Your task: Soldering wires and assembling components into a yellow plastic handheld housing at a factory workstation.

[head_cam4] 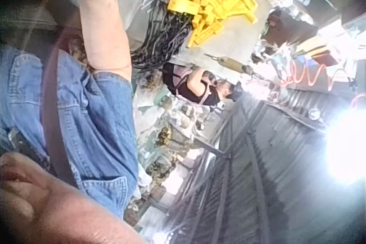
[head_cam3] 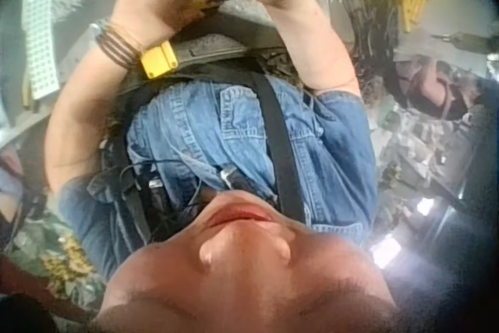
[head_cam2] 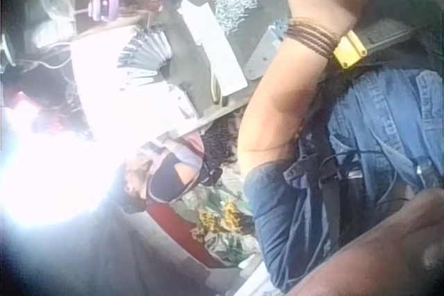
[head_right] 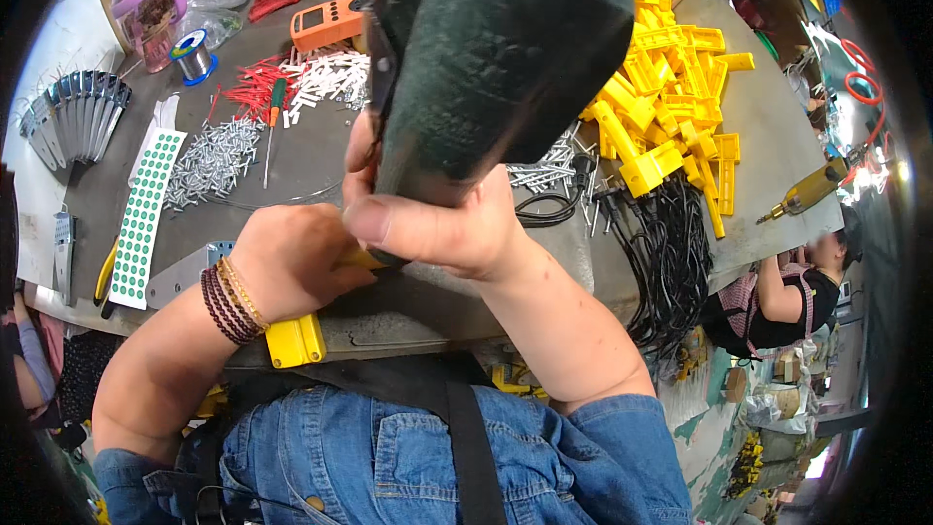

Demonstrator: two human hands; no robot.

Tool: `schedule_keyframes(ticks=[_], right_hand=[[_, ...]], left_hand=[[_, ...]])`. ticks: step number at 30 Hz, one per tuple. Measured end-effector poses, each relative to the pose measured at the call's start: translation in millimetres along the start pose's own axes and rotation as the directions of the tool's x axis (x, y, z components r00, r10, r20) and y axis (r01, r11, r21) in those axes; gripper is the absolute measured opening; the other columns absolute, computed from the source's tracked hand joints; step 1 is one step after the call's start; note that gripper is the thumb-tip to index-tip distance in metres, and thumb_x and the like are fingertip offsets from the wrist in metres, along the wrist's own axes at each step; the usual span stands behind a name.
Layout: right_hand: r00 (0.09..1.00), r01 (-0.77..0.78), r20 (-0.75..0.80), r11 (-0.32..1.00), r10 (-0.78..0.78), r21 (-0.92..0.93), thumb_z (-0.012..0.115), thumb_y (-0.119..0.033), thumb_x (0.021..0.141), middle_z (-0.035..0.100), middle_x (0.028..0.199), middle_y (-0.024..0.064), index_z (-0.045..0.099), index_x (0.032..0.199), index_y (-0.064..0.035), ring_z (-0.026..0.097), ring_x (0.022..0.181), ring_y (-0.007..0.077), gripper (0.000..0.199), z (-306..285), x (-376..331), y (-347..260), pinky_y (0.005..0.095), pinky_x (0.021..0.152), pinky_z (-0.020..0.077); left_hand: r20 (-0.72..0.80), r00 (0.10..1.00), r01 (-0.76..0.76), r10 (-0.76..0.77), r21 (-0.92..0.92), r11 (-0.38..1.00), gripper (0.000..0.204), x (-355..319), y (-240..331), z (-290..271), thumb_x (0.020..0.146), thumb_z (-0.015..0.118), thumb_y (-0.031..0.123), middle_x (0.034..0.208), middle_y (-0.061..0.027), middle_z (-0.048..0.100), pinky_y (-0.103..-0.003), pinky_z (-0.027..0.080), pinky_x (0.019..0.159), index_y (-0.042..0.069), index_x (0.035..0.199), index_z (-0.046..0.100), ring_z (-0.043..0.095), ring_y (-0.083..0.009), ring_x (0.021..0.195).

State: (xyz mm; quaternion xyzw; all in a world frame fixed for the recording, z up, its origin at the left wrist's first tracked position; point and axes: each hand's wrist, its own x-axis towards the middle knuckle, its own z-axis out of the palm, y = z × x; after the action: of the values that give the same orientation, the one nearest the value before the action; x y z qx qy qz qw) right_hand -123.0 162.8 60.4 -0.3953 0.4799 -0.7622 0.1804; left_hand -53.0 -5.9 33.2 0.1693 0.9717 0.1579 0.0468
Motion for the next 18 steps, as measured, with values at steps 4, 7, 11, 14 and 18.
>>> schedule_keyframes(ticks=[4, 7, 11, 14, 18], right_hand=[[1.0, 0.008, -0.03, 1.0, -0.007, 0.024, 0.077, -0.033, 0.073, 0.058, 0.065, 0.0098, 0.049, 0.104, 0.0051, 0.058, 0.055, 0.019, 0.056, -7.0, 0.9, 3.9, 0.032, 0.052, 0.0475], [0.987, -0.041, 0.156, 0.993, 0.024, 0.109, 0.077, -0.033, 0.072, 0.058, 0.066, 0.0088, 0.048, 0.115, 0.0086, 0.058, 0.055, 0.0194, 0.066, -6.9, 6.0, -1.6, 0.0326, 0.053, 0.0481], [0.986, 0.004, 0.168, 0.998, 0.006, -0.06, 0.071, -0.037, 0.075, 0.059, 0.07, 0.0062, 0.046, 0.127, 0.0004, 0.057, 0.056, 0.0187, 0.069, -10.5, 19.9, -19.8, 0.0331, 0.057, 0.0475], [0.995, 0.036, 0.092, 0.996, -0.029, -0.076, 0.066, -0.036, 0.078, 0.056, 0.071, 0.0054, 0.049, 0.123, -0.0048, 0.055, 0.057, 0.0186, 0.058, -16.0, 23.7, -11.4, 0.034, 0.059, 0.0465], [0.998, -0.018, 0.063, 0.998, 0.022, -0.059, 0.066, -0.035, 0.078, 0.055, 0.07, 0.0056, 0.05, 0.121, -0.0066, 0.054, 0.056, 0.0184, 0.055, -16.3, 27.0, 4.3, 0.0341, 0.059, 0.0459]], left_hand=[[-0.032, 0.999, 0.001, -0.003, -0.05, 0.999, 0.03, -1.2, -2.9, 3.2, 0.083, 0.067, 0.042, 0.085, -0.0112, 0.065, -0.041, 0.052, 0.07, 0.015, 0.095, 0.069, 0.066, -0.0306, 0.081], [0.046, 0.997, 0.059, -0.058, -0.033, 0.998, 0.029, 1.2, 0.9, 0.2, 0.082, 0.067, 0.041, 0.085, -0.0106, 0.064, -0.041, 0.052, 0.071, 0.017, 0.099, 0.07, 0.065, -0.0303, 0.082], [0.022, 0.998, 0.052, -0.052, -0.025, 0.998, 0.034, -3.3, -1.8, 5.2, 0.081, 0.068, 0.04, 0.085, -0.0099, 0.064, -0.04, 0.052, 0.072, 0.017, 0.106, 0.07, 0.065, -0.0291, 0.082], [-0.123, 0.992, -0.031, 0.023, -0.062, 0.998, 0.038, -6.1, -4.7, 13.1, 0.079, 0.07, 0.038, 0.085, -0.0091, 0.064, -0.04, 0.052, 0.073, 0.017, 0.11, 0.07, 0.065, -0.0285, 0.082], [-0.211, 0.976, -0.069, 0.056, -0.057, 0.996, 0.039, -6.2, -10.4, 22.8, 0.078, 0.071, 0.037, 0.084, -0.0081, 0.064, -0.039, 0.052, 0.073, 0.015, 0.11, 0.07, 0.065, -0.0274, 0.082]])
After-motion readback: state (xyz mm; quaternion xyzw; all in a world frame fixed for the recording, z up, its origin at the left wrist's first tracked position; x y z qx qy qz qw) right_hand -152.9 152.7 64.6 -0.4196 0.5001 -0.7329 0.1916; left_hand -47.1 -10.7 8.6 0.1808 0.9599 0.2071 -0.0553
